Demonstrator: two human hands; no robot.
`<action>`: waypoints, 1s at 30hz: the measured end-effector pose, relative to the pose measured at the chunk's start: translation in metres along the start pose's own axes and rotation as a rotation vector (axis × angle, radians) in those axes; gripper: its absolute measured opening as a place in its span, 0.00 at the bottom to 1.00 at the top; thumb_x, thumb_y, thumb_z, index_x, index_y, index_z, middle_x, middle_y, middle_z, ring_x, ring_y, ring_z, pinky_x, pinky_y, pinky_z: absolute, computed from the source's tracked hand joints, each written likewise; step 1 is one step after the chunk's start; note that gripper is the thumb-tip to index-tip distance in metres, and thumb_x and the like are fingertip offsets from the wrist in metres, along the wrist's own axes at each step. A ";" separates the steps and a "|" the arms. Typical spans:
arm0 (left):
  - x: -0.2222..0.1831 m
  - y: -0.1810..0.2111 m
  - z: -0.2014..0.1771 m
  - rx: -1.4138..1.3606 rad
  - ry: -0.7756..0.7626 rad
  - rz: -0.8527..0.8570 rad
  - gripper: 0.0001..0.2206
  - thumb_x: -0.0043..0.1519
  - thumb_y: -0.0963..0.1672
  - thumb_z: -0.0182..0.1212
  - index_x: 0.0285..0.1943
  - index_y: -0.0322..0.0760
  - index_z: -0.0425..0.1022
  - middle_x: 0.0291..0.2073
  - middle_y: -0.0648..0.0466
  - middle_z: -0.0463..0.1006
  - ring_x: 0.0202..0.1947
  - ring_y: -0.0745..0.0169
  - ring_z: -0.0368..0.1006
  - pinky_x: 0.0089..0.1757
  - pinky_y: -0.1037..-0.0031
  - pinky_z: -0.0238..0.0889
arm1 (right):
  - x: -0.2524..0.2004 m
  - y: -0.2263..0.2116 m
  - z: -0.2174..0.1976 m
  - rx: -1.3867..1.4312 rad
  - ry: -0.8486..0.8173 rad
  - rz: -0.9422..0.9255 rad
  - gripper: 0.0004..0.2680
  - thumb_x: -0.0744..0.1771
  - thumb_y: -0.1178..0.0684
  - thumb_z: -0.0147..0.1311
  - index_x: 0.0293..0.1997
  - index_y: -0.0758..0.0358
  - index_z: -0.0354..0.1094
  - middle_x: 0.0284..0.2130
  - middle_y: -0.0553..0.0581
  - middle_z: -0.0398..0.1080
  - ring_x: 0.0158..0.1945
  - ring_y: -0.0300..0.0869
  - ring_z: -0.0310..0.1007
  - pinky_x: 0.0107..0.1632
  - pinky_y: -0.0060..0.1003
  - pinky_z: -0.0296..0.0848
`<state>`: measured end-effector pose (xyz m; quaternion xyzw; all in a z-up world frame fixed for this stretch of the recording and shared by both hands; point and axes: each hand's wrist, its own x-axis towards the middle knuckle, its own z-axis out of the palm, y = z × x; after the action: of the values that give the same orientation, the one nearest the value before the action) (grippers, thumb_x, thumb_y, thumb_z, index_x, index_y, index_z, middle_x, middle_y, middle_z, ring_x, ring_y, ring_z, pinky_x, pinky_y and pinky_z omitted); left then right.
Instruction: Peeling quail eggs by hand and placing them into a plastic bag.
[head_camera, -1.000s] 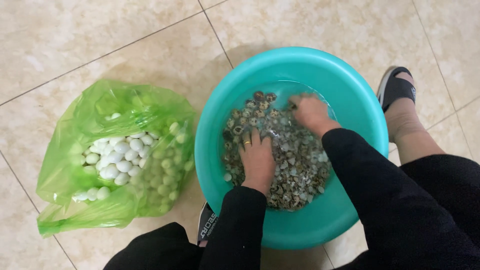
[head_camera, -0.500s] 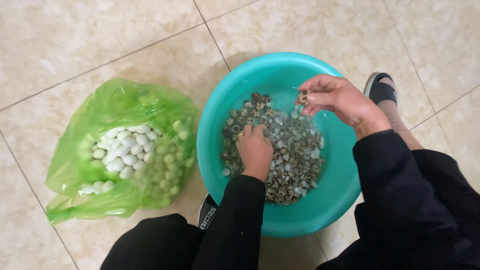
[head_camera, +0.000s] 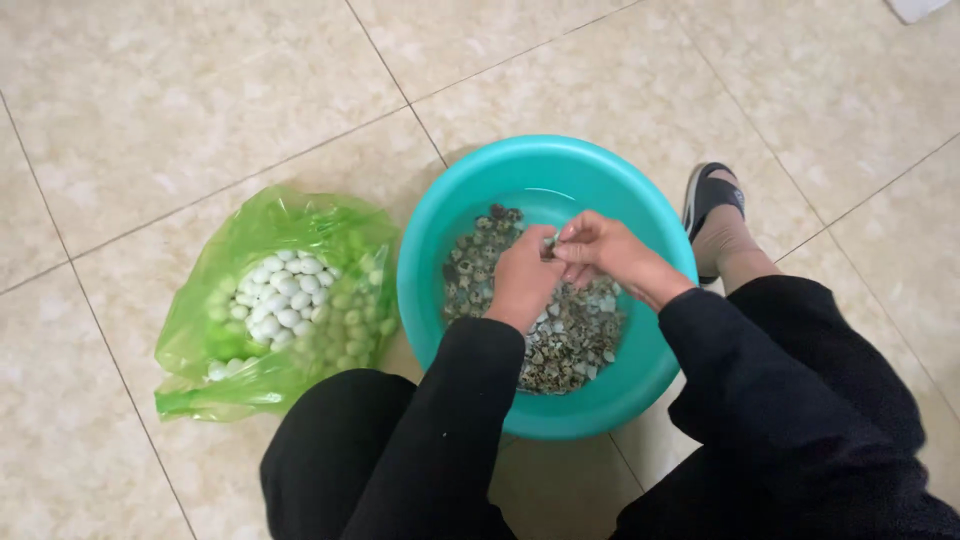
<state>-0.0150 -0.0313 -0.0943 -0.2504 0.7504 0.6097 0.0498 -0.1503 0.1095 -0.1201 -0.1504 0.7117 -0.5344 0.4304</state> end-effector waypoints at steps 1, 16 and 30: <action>0.000 0.004 0.001 0.005 0.002 0.013 0.22 0.67 0.44 0.56 0.71 0.35 0.64 0.52 0.39 0.77 0.52 0.43 0.78 0.42 0.55 0.79 | -0.005 -0.009 -0.004 -0.001 0.005 -0.013 0.15 0.64 0.55 0.67 0.51 0.66 0.65 0.29 0.67 0.77 0.26 0.52 0.80 0.23 0.41 0.81; -0.033 0.025 0.018 -0.757 0.061 0.271 0.15 0.57 0.39 0.74 0.52 0.30 0.79 0.42 0.40 0.80 0.39 0.60 0.79 0.39 0.73 0.80 | -0.075 -0.068 -0.015 0.078 0.046 -0.110 0.08 0.67 0.55 0.61 0.42 0.73 0.75 0.27 0.68 0.76 0.25 0.46 0.79 0.25 0.34 0.79; -0.037 0.044 -0.002 -0.913 -0.078 0.122 0.15 0.63 0.40 0.66 0.58 0.31 0.76 0.48 0.39 0.75 0.46 0.55 0.74 0.50 0.67 0.77 | -0.092 -0.093 -0.006 -0.397 0.192 -0.449 0.02 0.65 0.61 0.63 0.37 0.67 0.79 0.22 0.61 0.76 0.27 0.43 0.77 0.30 0.34 0.80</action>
<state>-0.0017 -0.0156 -0.0407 -0.1787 0.4158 0.8887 -0.0734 -0.1241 0.1401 0.0047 -0.3341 0.7884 -0.4784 0.1948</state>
